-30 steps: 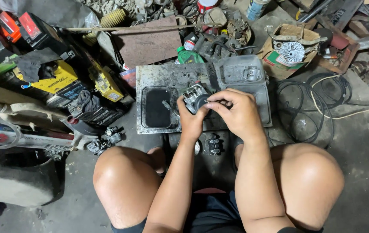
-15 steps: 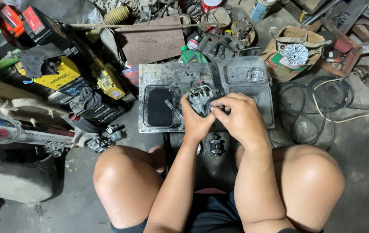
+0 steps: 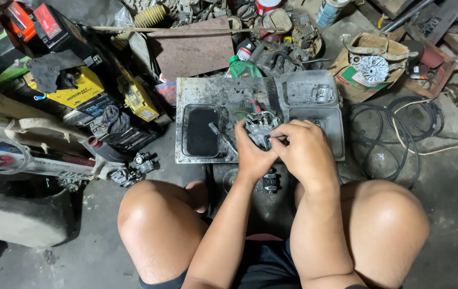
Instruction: The person assembles a carburetor by hand, placing a spring and a black circular cover onto the main body. They then use a screwdriver to tighten the screws on the cover, securing the assembly.
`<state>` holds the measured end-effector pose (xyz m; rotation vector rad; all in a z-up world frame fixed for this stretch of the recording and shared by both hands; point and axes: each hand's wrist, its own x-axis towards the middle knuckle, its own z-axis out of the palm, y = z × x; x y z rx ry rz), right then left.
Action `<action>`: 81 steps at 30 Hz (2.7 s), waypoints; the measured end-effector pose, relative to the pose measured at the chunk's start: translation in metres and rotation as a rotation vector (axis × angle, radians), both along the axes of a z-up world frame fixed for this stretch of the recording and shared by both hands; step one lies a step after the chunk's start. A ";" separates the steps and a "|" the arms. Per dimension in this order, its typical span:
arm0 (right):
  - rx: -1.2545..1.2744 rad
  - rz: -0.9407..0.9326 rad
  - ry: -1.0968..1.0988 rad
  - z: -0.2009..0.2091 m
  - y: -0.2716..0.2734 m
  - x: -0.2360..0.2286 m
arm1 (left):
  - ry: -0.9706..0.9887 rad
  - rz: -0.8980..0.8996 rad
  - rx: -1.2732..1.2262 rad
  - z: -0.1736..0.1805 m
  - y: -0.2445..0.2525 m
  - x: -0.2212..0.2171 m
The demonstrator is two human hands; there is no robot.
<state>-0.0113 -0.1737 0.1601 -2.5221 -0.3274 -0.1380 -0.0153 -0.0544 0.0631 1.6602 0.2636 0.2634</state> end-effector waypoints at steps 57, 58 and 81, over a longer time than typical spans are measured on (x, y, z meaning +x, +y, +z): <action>0.109 -0.293 0.211 -0.031 0.016 0.045 | -0.115 0.341 -0.914 0.041 0.050 0.010; 0.108 -0.292 0.212 -0.038 0.017 0.046 | -0.114 0.342 -0.914 0.039 0.050 0.010; -0.022 -0.333 0.643 -0.185 0.044 0.071 | -0.093 0.279 -0.811 0.026 0.065 0.007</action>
